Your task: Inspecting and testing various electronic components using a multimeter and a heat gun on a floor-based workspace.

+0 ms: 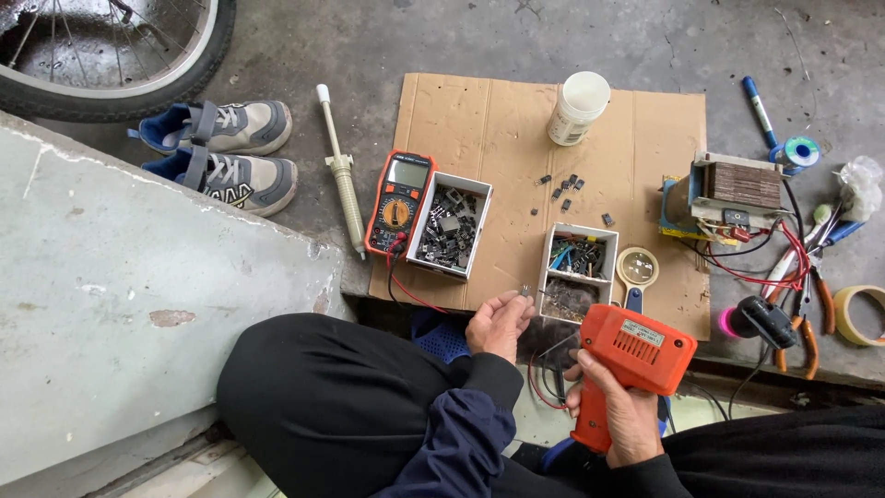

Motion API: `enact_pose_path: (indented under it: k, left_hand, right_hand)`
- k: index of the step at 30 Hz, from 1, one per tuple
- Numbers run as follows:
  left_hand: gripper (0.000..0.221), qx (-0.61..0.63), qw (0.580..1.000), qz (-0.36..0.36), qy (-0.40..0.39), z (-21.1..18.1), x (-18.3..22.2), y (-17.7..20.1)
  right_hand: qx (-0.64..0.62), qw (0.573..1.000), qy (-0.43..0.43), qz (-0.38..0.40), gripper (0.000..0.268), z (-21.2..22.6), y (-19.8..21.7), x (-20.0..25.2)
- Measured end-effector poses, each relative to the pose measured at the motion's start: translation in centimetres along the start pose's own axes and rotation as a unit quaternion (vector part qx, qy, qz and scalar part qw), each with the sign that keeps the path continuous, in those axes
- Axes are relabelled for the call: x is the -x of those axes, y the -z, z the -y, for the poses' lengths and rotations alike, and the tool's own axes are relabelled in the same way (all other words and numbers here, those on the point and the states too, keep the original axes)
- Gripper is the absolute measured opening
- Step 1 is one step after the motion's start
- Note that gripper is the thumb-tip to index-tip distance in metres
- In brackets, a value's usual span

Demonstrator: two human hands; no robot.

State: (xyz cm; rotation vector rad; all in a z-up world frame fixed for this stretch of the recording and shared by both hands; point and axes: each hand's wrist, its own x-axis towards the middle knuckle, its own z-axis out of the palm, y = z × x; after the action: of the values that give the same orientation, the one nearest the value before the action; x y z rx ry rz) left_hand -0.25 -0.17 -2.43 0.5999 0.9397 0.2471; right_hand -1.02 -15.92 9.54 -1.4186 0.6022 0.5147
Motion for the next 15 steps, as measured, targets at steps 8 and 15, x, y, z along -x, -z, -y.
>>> enact_pose_path:
  k: [8, 15]
  left_hand:
    - [0.03, -0.009, 1.0, -0.008, 0.006, -0.1, -0.3, 0.3]
    - [0.024, -0.056, 0.997, -0.052, -0.002, -0.5, -0.1, 0.5]
  right_hand:
    - [-0.013, 1.0, 0.015, 0.002, 0.039, 0.1, 0.1, -0.8]
    - [-0.098, 0.986, 0.137, 0.007, 0.038, 0.7, 3.3, -3.6]
